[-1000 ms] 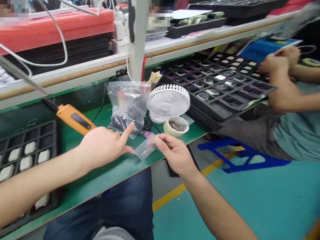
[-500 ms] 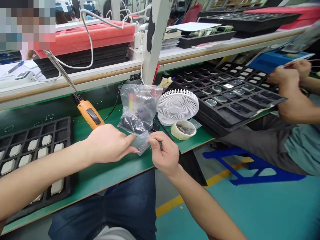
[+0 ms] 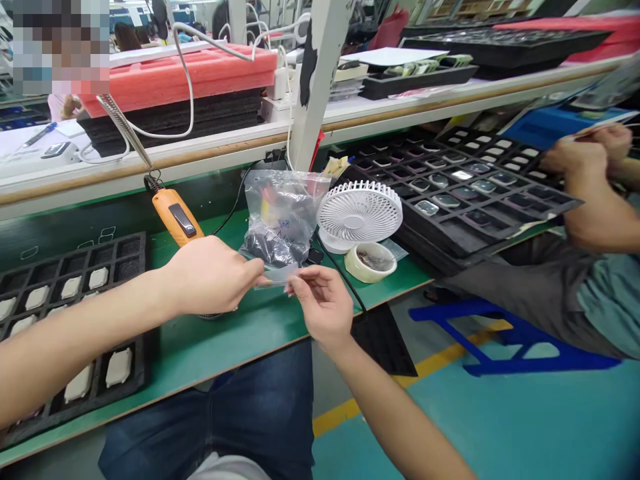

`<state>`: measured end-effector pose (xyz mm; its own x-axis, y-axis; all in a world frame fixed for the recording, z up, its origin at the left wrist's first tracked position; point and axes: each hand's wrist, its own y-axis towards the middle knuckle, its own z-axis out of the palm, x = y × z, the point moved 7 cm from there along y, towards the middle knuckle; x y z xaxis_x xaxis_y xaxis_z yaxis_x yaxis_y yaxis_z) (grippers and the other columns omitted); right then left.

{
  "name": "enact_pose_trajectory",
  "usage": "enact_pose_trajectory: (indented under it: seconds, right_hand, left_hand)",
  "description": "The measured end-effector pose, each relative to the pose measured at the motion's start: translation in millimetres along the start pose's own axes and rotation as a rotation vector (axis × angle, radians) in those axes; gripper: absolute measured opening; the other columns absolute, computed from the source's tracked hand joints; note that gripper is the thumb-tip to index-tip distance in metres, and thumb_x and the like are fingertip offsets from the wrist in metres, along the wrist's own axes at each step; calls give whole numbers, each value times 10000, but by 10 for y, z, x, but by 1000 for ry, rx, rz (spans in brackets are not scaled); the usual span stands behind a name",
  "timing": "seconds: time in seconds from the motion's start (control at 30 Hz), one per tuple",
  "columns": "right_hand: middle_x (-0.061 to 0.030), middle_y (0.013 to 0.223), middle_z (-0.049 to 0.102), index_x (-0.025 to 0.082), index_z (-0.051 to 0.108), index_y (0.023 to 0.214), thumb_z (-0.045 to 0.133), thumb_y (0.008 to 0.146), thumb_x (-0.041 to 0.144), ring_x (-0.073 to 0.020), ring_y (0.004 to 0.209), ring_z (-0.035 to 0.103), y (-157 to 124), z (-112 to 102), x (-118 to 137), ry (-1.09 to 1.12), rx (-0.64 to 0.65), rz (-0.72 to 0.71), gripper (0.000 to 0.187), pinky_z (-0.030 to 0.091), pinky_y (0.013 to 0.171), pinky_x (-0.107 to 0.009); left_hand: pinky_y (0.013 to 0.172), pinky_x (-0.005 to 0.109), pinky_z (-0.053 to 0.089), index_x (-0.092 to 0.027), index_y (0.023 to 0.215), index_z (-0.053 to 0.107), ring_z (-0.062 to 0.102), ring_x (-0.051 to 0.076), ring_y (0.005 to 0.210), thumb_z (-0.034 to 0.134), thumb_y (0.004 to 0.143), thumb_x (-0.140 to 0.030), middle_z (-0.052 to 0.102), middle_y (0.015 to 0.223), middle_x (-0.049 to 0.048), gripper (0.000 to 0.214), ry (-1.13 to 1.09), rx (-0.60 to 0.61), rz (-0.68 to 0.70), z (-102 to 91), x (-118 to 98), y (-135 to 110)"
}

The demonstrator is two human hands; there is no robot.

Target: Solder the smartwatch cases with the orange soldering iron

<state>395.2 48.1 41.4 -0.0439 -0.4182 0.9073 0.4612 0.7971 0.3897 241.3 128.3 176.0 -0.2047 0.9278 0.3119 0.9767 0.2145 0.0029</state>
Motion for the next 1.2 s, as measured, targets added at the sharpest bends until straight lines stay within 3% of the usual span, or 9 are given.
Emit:
enact_pose_trajectory:
  seconds: [0.2,0.33,0.47,0.67,0.8,1.0,1.2]
  right_hand:
    - [-39,1089,743,183,684,1251,673,1030,507,-135,861,709,-149,517,-304,354,47,374,392,644,758,-320]
    - [-47,1117,742,184,688,1241,669,1027,523,-147,904,714,-219,748,-433,530,47,495,402,647,799,-344]
    - [-52,1138,743,184,689,1244,676,1023,521,-154,926,718,-259,860,-512,626,49,558,403,651,822,-357]
    - [-62,1190,741,188,682,1280,693,1017,497,-169,976,726,-231,859,-685,654,24,587,406,658,854,-376]
    - [-64,1197,740,187,682,1281,697,1016,492,-170,983,727,-188,826,-781,637,14,585,405,659,854,-377]
    - [-68,1208,740,188,679,1293,689,1017,506,-176,995,729,-164,814,-750,591,19,559,421,660,867,-387]
    - [-70,1220,742,188,689,1274,696,1015,497,-181,1019,730,-101,680,-710,465,-5,483,403,660,889,-397]
  left_hand:
    - [522,319,388,-219,906,667,760,294,613,446,1115,-436,726,671,50,373,92,122,-73,-37,131,130]
    - [593,352,499,-218,969,695,782,320,649,409,1117,-455,739,687,78,400,108,163,-87,-5,147,205]
    - [616,374,527,-209,967,701,790,342,665,495,1065,-392,728,667,89,293,106,177,-97,39,157,226]
    - [631,363,536,-203,1028,711,793,340,672,568,1015,-338,737,678,89,197,97,199,-106,80,208,213]
    - [639,372,540,-204,1279,702,801,360,705,547,1062,-423,772,742,113,345,108,202,-109,114,232,195]
    - [653,370,546,-226,1377,698,815,363,758,669,1022,-600,805,815,109,517,77,216,-89,198,173,173]
    - [642,367,533,-189,1053,735,796,341,714,672,1033,-597,751,741,92,414,59,199,-127,226,167,170]
